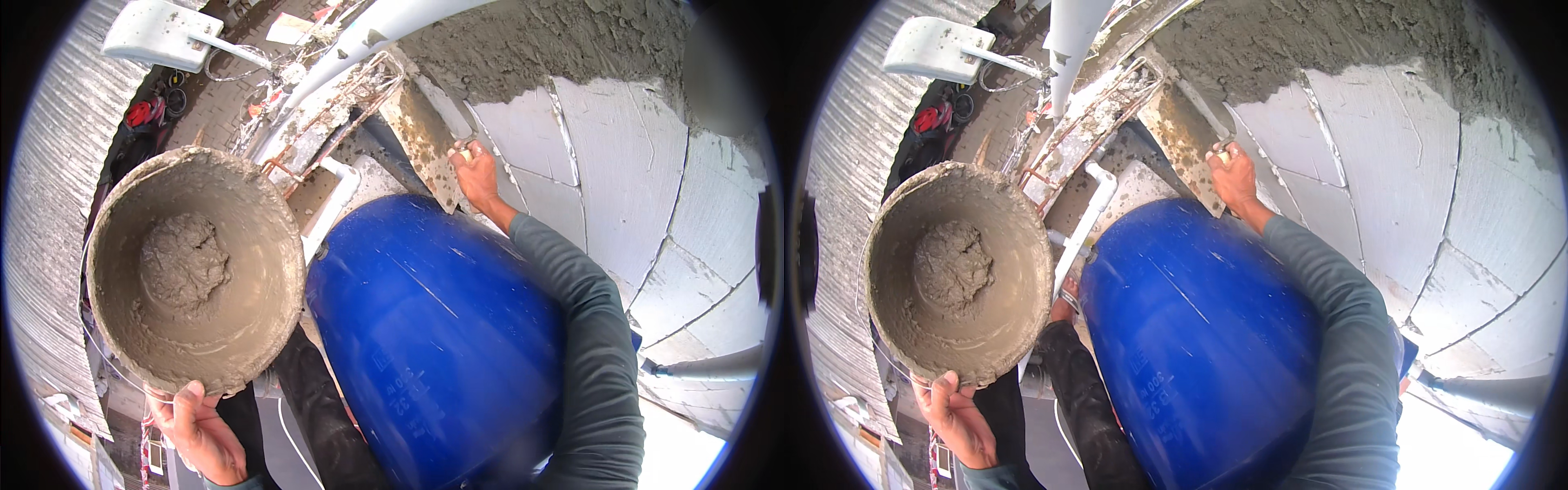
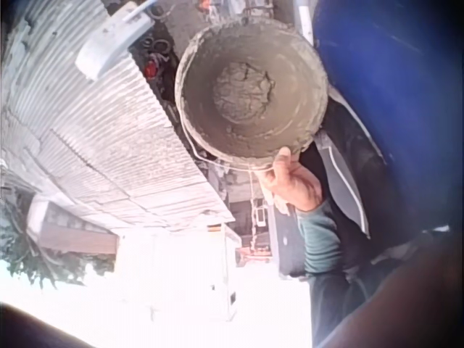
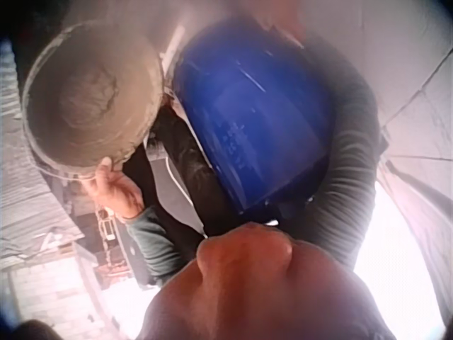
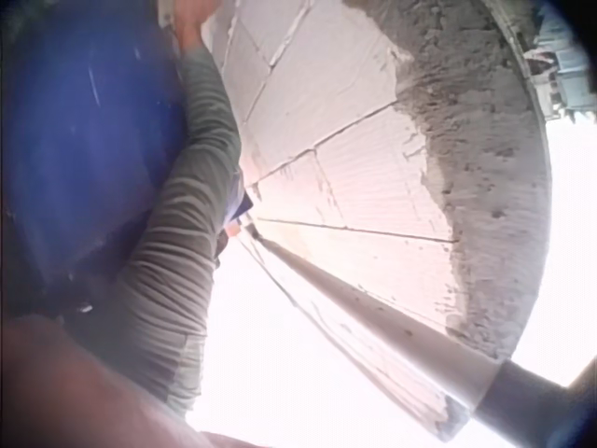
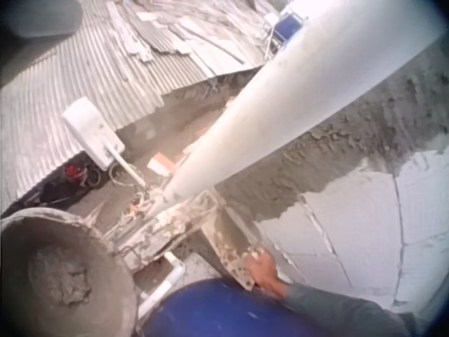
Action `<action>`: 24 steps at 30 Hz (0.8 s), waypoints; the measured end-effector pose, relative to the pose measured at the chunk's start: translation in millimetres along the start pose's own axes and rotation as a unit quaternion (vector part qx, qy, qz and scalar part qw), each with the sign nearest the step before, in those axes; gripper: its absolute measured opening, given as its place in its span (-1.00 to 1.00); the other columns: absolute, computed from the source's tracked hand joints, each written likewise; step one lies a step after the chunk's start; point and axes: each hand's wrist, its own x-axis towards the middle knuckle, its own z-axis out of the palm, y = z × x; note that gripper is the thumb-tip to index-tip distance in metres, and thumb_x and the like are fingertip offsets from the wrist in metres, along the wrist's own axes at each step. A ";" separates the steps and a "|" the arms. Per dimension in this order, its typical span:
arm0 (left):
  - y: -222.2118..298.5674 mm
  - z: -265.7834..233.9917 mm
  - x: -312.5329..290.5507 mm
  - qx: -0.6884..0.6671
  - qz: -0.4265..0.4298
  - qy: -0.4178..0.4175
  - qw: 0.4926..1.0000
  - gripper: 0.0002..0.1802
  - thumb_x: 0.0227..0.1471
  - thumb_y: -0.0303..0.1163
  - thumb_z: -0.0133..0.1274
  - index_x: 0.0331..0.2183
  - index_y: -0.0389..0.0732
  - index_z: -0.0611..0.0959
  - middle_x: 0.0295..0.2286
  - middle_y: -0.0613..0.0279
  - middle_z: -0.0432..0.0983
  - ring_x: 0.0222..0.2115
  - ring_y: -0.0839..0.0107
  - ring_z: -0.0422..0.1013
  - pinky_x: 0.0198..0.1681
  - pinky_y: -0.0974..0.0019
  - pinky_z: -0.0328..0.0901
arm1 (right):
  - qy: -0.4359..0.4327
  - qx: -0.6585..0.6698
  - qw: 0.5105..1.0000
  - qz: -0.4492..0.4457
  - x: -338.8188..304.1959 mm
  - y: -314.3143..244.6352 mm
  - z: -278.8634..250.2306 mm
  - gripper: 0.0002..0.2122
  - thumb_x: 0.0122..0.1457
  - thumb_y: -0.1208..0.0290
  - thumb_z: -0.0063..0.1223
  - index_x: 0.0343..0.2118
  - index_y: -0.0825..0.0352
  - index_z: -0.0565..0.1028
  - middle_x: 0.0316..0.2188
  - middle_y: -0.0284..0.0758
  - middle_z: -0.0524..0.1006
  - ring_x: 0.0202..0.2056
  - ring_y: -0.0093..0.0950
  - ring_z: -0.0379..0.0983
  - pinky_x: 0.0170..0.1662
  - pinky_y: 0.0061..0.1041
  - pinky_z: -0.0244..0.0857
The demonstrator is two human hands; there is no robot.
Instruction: The person applies mortar to a wall surface near a blue water tank using a trowel, scooping the material from a bucket and smoothing it against the masonry and around pipes.
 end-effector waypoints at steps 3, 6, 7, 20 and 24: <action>-0.4 -0.3 -0.1 -0.005 0.004 0.001 1.000 -0.42 0.03 -0.54 0.04 0.14 -0.26 0.39 0.01 0.06 0.44 -0.03 0.22 0.49 0.04 0.11 0.48 | -0.009 -0.034 0.999 0.010 0.1 -10.1 -10.2 -0.73 0.14 0.27 0.23 -0.18 0.32 0.54 -0.37 -0.15 0.60 -0.30 -0.23 0.53 -0.14 -0.28 0.36; 1.5 0.8 -0.7 0.003 -0.001 -0.001 1.000 -0.42 0.02 -0.54 0.05 0.12 -0.26 0.40 0.01 0.06 0.45 -0.03 0.22 0.49 0.03 0.11 0.48 | 0.010 -0.037 0.999 -0.018 -4.9 -8.9 -10.0 -0.73 0.13 0.28 0.24 -0.18 0.32 0.54 -0.38 -0.15 0.60 -0.33 -0.24 0.53 -0.16 -0.28 0.36; 0.7 0.2 -0.3 0.004 -0.002 -0.004 1.000 -0.42 0.02 -0.54 0.05 0.12 -0.26 0.40 0.01 0.06 0.45 -0.03 0.23 0.49 0.03 0.10 0.48 | 0.010 -0.031 0.999 -0.013 -4.1 -7.7 -8.4 -0.73 0.13 0.29 0.24 -0.18 0.32 0.54 -0.38 -0.15 0.60 -0.33 -0.23 0.53 -0.16 -0.28 0.36; 1.7 5.8 2.4 -0.001 -0.009 -0.001 1.000 -0.39 -0.01 -0.52 0.10 0.12 -0.23 0.41 -0.02 0.08 0.48 -0.05 0.23 0.50 0.00 0.09 0.49 | 0.070 -0.081 0.992 -0.064 7.4 31.9 20.3 -0.65 0.17 0.22 0.24 -0.13 0.40 0.52 -0.34 -0.08 0.59 -0.31 -0.16 0.50 -0.12 -0.23 0.35; 4.3 3.1 2.8 0.013 -0.025 -0.004 1.000 -0.38 -0.03 -0.52 0.10 0.12 -0.25 0.41 -0.02 0.07 0.47 -0.05 0.22 0.50 0.00 0.08 0.49 | -0.030 -0.019 0.999 0.017 -7.4 4.9 11.4 -0.54 0.19 0.22 0.23 0.00 0.51 0.46 -0.14 0.04 0.59 -0.10 -0.01 0.52 0.02 -0.22 0.34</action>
